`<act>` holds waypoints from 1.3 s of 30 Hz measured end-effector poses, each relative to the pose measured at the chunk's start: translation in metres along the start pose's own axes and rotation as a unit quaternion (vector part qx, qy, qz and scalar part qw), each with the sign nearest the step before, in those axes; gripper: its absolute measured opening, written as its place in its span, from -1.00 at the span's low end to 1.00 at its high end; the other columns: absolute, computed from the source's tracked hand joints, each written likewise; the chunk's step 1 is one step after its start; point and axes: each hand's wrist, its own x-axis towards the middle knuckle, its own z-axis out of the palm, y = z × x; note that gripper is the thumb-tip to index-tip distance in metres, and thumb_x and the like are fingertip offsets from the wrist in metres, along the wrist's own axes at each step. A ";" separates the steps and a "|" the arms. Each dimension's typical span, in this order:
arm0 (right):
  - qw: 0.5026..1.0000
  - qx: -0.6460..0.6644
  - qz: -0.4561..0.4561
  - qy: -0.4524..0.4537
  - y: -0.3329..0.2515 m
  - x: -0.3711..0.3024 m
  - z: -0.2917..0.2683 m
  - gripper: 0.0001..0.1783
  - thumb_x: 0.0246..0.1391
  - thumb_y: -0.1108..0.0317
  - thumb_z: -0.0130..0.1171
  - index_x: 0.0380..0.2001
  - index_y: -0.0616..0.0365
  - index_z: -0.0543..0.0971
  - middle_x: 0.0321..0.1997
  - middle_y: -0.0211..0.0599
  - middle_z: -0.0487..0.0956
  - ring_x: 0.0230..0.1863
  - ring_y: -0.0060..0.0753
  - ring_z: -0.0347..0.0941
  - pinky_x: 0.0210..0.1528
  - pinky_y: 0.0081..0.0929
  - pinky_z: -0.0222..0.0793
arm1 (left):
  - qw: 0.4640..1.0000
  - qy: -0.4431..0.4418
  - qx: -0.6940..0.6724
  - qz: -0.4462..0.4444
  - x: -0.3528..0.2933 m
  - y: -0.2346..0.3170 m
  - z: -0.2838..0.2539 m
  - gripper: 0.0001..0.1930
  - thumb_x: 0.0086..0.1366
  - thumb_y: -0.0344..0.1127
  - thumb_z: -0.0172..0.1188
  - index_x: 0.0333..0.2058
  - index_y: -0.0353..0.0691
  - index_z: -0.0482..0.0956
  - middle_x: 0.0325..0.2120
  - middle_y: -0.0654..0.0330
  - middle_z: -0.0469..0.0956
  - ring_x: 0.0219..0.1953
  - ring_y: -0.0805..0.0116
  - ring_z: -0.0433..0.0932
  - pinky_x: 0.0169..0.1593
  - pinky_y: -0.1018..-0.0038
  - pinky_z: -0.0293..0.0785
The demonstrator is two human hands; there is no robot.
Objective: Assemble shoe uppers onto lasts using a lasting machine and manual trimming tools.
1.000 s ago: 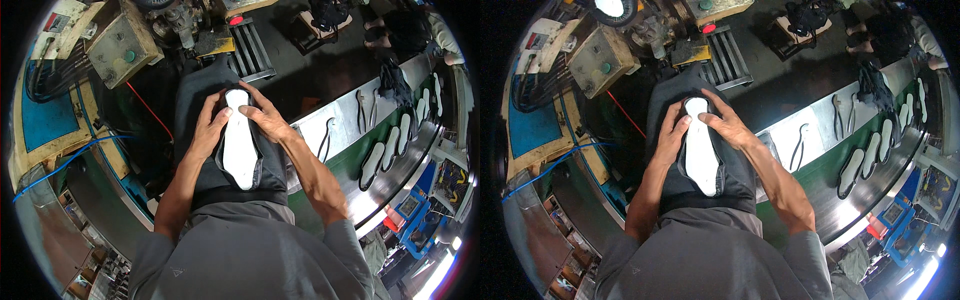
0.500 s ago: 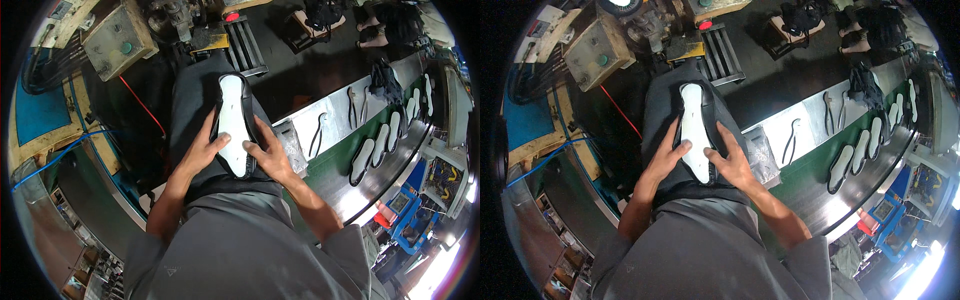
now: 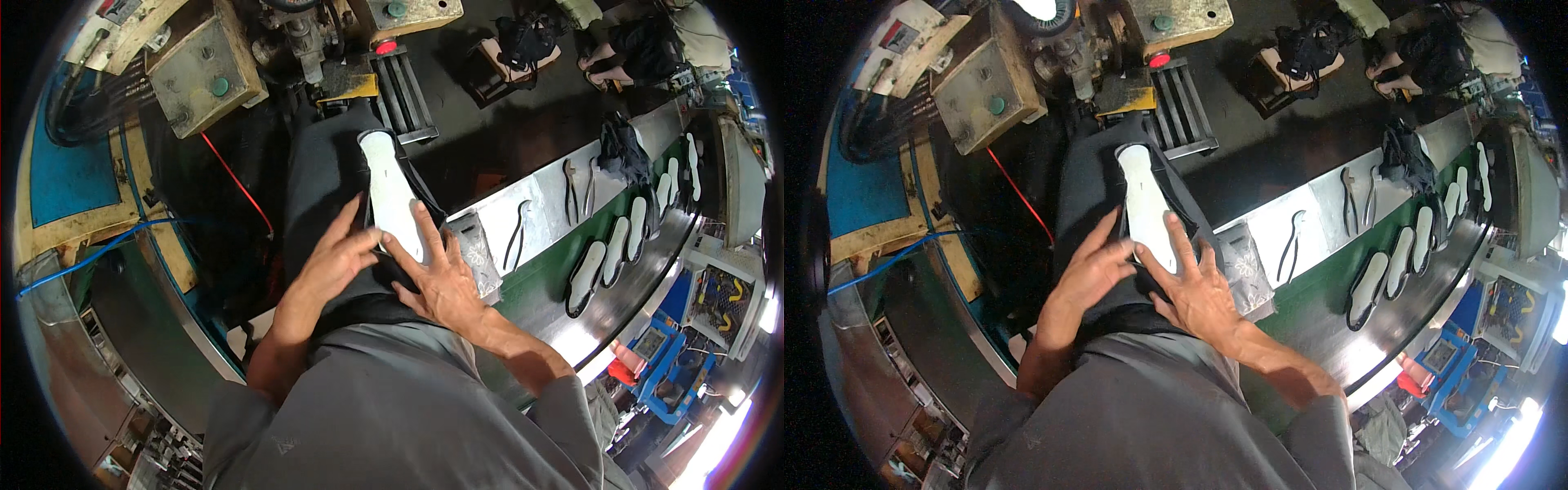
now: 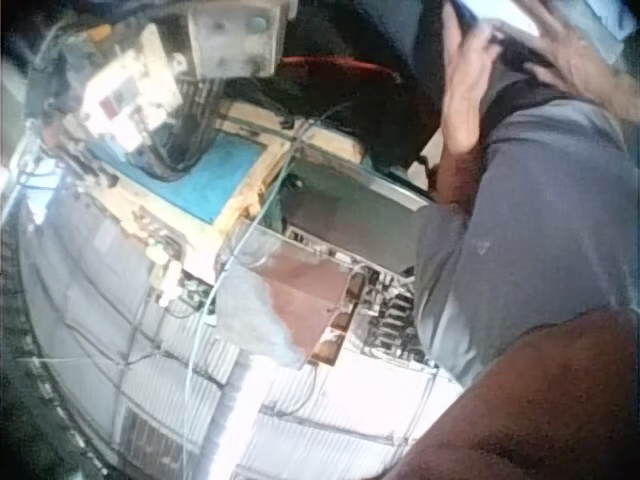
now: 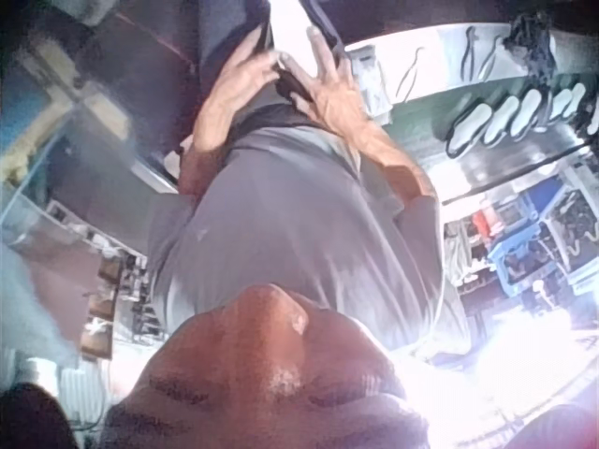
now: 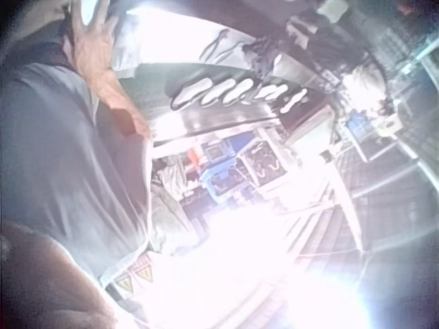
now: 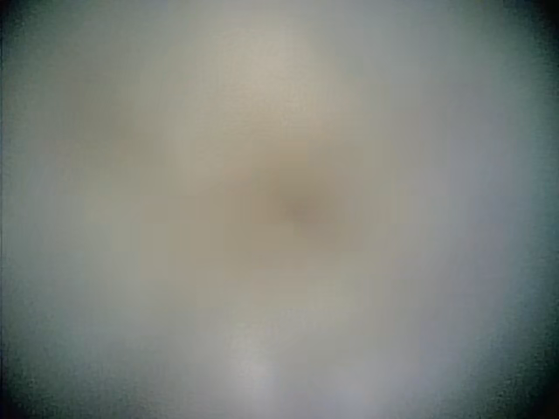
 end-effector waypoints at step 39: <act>0.918 0.012 -0.226 0.325 -0.026 0.322 -0.224 -0.19 0.06 0.22 0.55 0.43 -0.37 0.60 0.73 0.35 -0.07 0.43 0.63 0.30 0.44 0.28 0.44 | 0.947 -0.042 -0.031 0.318 -0.030 0.276 -0.028 0.14 0.44 0.45 0.15 0.61 -0.42 0.04 0.37 -0.44 0.43 0.26 -0.38 0.65 0.29 -0.22 0.66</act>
